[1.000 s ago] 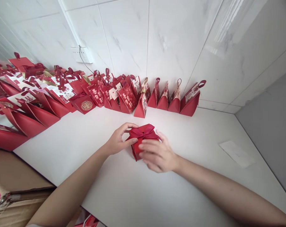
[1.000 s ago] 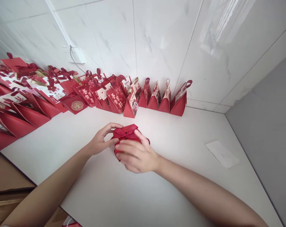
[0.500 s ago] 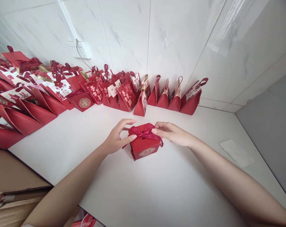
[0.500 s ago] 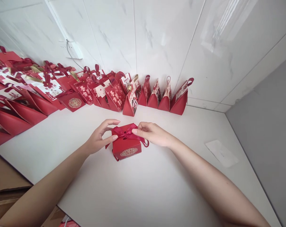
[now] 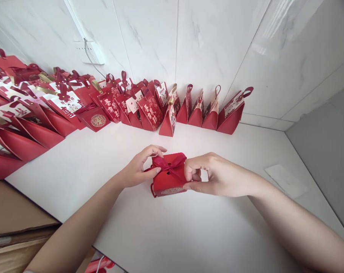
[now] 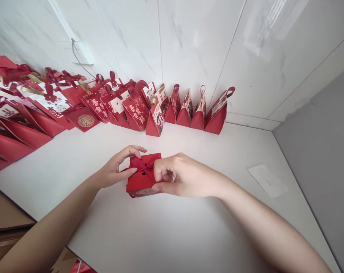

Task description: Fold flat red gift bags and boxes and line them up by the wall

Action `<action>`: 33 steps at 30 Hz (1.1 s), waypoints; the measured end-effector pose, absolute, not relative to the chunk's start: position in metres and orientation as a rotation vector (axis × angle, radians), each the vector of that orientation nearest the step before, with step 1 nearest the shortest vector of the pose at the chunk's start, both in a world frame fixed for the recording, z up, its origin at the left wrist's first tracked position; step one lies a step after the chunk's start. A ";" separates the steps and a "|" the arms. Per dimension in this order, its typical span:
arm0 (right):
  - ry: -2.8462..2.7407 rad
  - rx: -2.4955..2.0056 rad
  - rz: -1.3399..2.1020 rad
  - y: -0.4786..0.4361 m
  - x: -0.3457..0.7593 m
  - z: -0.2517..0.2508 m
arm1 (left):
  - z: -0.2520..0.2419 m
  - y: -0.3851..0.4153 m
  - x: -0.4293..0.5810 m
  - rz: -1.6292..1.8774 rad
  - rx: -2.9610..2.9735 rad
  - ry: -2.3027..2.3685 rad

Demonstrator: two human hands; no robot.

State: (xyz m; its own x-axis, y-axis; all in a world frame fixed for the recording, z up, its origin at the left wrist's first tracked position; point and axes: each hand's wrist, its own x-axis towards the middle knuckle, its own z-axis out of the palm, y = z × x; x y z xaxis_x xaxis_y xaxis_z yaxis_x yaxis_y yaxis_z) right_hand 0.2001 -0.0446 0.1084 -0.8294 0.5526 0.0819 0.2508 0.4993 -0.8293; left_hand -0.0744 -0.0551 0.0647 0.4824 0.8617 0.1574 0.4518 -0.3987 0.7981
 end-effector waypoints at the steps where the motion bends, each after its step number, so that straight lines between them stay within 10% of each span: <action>1: -2.457 -0.651 1.247 -0.048 0.201 0.111 | 0.065 -0.055 -0.074 0.744 2.033 1.083; 33: -2.090 -0.524 1.709 -0.009 0.188 0.067 | 0.083 -0.050 -0.084 0.493 1.836 1.227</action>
